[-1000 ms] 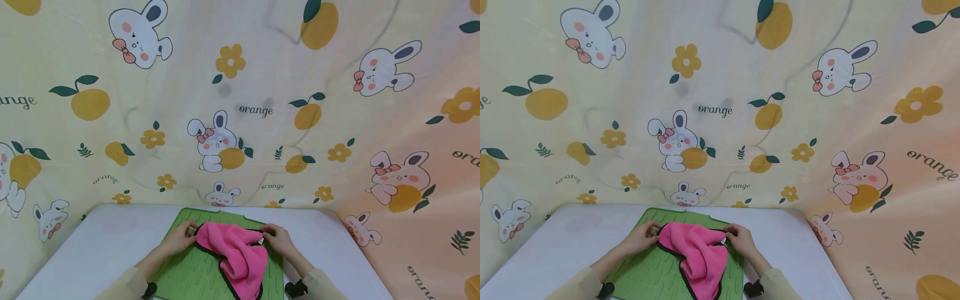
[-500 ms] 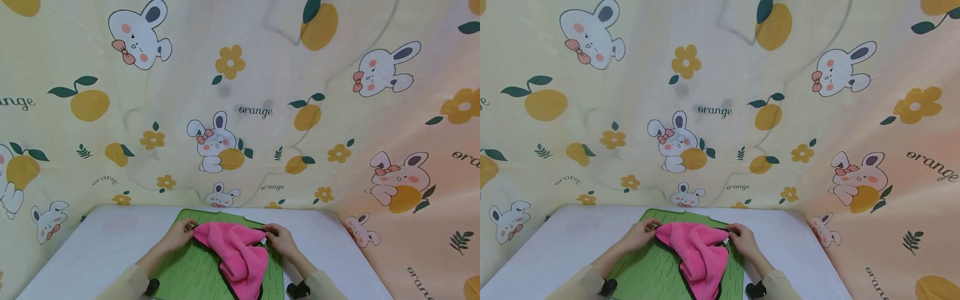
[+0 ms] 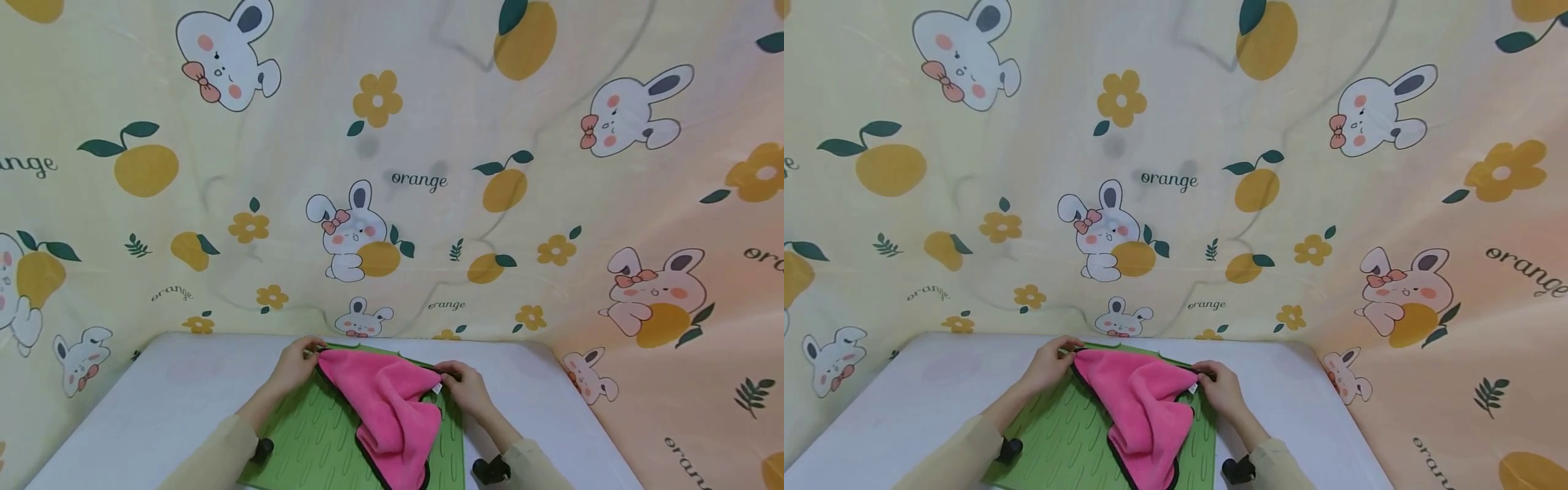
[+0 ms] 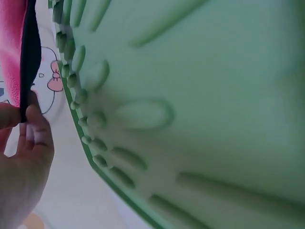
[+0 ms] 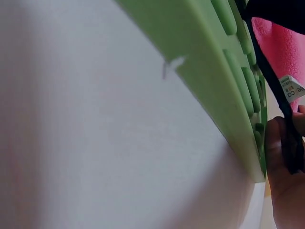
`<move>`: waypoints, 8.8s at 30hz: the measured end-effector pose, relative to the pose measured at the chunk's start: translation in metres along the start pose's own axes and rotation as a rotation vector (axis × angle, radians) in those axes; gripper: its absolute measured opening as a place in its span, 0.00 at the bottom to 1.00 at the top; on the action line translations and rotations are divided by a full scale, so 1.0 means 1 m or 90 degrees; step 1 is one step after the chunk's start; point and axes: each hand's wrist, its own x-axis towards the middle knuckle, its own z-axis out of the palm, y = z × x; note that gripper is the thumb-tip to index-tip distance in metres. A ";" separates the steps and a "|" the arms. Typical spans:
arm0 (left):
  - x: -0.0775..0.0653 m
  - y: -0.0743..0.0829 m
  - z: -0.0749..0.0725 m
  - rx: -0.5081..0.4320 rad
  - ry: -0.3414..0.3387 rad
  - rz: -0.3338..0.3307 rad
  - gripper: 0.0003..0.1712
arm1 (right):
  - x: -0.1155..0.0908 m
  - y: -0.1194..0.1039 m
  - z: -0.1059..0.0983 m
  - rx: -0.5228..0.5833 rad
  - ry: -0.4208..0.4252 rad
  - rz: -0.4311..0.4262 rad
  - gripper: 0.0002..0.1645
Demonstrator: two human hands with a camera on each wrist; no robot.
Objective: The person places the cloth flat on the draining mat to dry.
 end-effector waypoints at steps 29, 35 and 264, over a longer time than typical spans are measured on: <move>0.027 -0.014 0.011 0.307 -0.120 0.082 0.17 | 0.006 0.002 0.003 -0.096 -0.007 -0.037 0.14; 0.024 -0.013 0.011 0.302 -0.118 0.077 0.18 | 0.004 0.001 0.003 -0.097 -0.008 -0.032 0.17; -0.136 0.019 -0.023 -0.173 -0.284 -0.066 0.11 | -0.125 -0.035 -0.011 -0.062 -0.362 -0.107 0.14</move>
